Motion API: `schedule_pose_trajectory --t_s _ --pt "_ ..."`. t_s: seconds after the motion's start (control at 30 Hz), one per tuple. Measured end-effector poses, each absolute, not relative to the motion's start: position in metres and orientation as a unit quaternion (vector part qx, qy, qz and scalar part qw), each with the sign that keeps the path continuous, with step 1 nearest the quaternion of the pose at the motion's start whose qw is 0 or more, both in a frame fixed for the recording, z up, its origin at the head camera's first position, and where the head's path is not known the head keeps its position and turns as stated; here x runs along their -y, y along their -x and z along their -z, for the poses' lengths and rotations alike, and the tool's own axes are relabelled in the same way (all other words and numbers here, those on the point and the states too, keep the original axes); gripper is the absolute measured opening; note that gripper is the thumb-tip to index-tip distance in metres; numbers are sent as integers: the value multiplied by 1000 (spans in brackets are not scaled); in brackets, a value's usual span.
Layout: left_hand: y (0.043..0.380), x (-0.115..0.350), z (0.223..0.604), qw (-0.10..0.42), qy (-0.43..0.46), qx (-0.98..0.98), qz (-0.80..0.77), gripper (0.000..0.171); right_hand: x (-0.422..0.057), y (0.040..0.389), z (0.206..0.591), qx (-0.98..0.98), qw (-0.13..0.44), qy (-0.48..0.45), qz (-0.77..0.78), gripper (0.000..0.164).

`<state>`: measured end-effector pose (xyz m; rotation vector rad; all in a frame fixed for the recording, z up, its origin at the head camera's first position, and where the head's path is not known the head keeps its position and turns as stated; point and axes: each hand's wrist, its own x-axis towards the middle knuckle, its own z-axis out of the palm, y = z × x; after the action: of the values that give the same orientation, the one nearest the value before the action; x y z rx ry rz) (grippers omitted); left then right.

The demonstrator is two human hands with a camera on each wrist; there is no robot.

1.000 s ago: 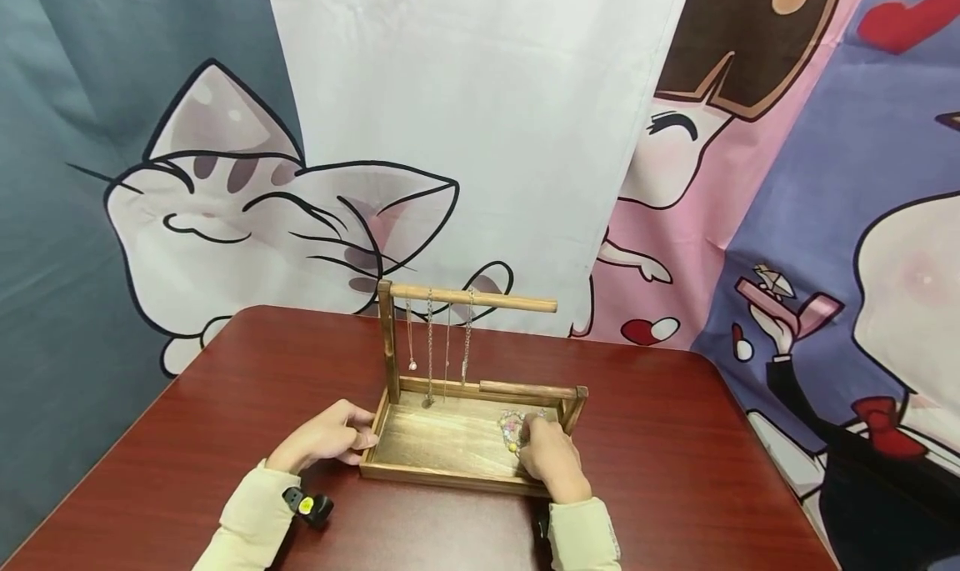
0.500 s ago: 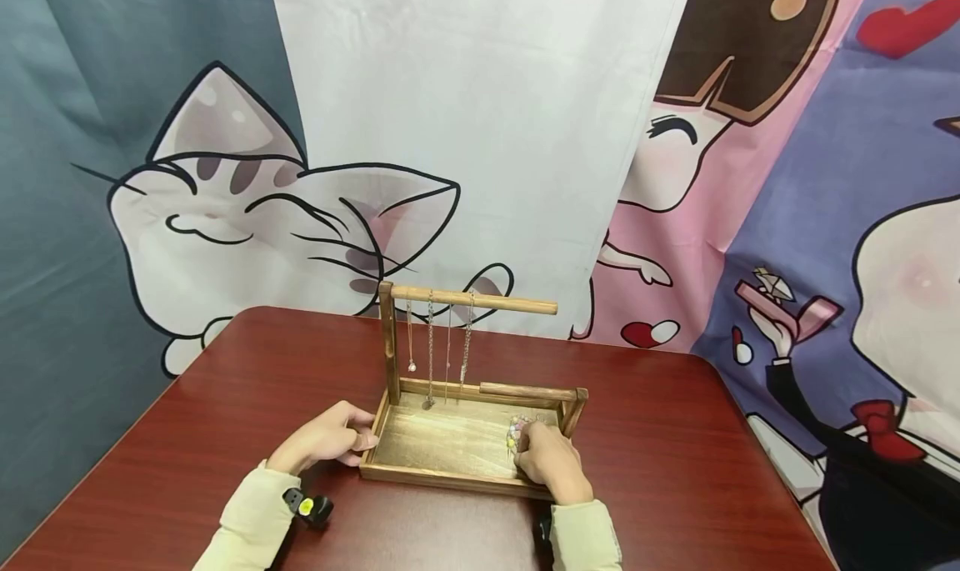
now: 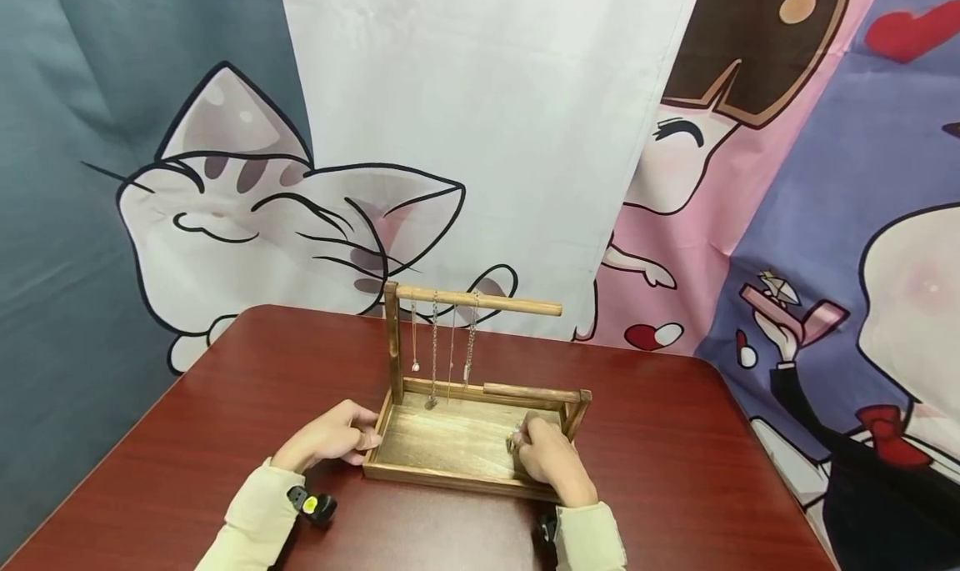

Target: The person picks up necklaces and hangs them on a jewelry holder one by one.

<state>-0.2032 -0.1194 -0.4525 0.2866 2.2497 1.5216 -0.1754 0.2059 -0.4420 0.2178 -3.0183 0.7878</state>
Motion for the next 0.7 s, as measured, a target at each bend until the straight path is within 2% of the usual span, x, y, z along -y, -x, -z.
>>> schedule_pose_trajectory --t_s 0.43,0.7 --pt "206 118 450 189 -102 -816 -536 46 -201 176 415 949 60 -58 -304 13" --pt "202 117 450 192 -94 -817 -536 46 -196 165 410 957 96 -59 -266 13"
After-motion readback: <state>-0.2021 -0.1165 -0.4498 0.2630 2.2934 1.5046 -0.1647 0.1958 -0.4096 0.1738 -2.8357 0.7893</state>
